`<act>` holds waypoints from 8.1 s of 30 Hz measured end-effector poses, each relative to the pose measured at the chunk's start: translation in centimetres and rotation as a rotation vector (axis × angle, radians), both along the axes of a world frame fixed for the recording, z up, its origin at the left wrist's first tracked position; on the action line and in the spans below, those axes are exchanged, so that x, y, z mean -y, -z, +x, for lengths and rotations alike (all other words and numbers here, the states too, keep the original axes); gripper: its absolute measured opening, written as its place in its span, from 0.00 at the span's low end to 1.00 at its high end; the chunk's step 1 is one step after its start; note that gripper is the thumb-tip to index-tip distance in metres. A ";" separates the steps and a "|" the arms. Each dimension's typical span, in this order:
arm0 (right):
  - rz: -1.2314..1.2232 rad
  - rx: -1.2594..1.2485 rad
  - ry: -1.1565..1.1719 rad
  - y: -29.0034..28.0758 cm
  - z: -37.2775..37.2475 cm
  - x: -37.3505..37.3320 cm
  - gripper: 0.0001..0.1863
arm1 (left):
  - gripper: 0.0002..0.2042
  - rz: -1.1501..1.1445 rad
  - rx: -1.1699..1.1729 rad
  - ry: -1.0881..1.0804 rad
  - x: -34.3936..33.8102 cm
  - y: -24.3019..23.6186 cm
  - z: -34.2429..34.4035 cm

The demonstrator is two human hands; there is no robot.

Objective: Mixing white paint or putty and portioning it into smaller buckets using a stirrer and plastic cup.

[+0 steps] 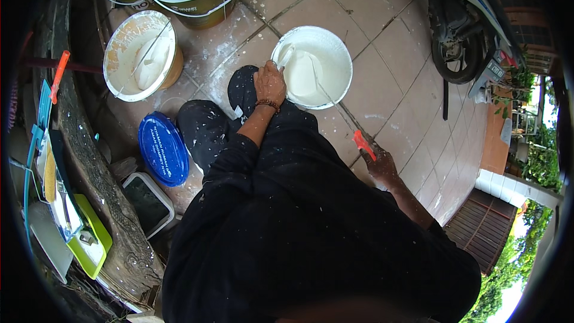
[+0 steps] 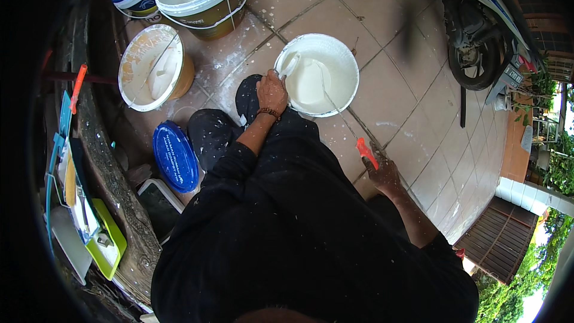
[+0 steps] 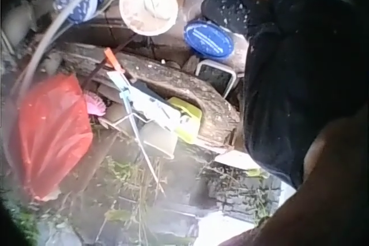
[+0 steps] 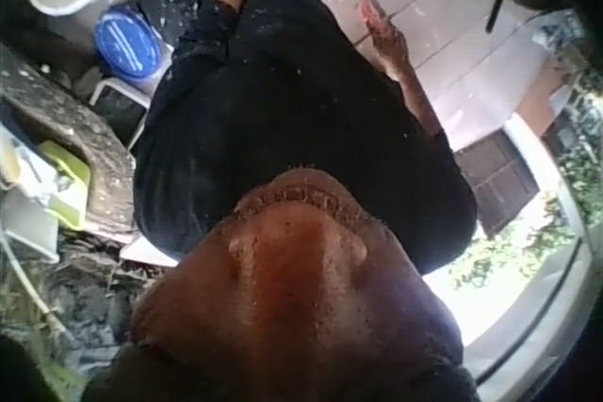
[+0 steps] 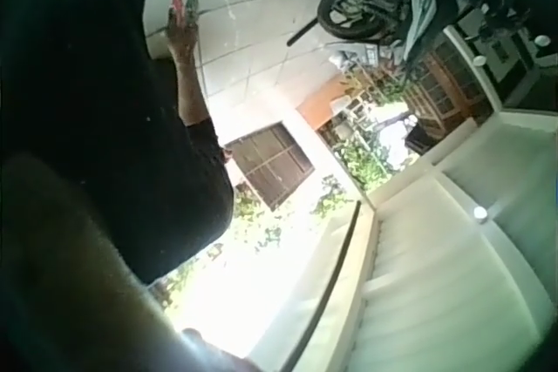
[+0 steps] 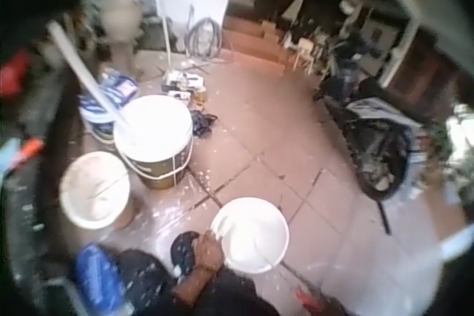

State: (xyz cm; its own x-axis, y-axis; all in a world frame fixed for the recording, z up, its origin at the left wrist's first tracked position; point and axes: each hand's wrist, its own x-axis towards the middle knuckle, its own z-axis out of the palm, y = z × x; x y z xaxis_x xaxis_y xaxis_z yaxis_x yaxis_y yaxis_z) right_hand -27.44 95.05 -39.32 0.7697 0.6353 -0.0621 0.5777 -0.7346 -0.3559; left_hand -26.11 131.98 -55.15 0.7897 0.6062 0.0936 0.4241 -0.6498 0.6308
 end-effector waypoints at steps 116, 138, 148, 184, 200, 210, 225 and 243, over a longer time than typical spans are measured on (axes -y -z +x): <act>0.829 -2.146 0.946 -2.9 0.8 -2.3 0.27 | 0.15 -0.205 0.139 -0.081 -0.4 1.1 -2.5; -0.351 -0.039 -0.469 -11.9 3.9 1.5 0.14 | 0.14 -0.191 0.135 -0.070 -0.7 1.7 -2.5; -0.632 0.087 -0.134 -9.2 2.2 -3.1 0.22 | 0.13 -0.128 0.089 -0.034 -0.4 0.8 -2.4; -0.698 0.088 -0.202 -9.9 6.7 -1.5 0.24 | 0.12 -0.042 0.037 0.022 -0.4 -0.4 -2.0; -0.605 0.017 -0.165 -4.0 4.6 -1.6 0.25 | 0.13 -0.085 0.025 0.004 -0.4 -0.2 -2.4; -0.664 -0.006 -0.153 -10.2 5.0 -4.1 0.23 | 0.13 -0.055 0.018 0.016 -0.4 -0.7 -2.1; -0.727 0.028 -0.133 -10.7 7.3 -2.4 0.22 | 0.13 -0.061 0.028 0.040 -0.5 -0.7 -2.2; -0.560 -0.103 0.129 -6.6 6.1 0.2 0.24 | 0.13 -0.127 0.057 0.009 -0.5 0.8 -2.3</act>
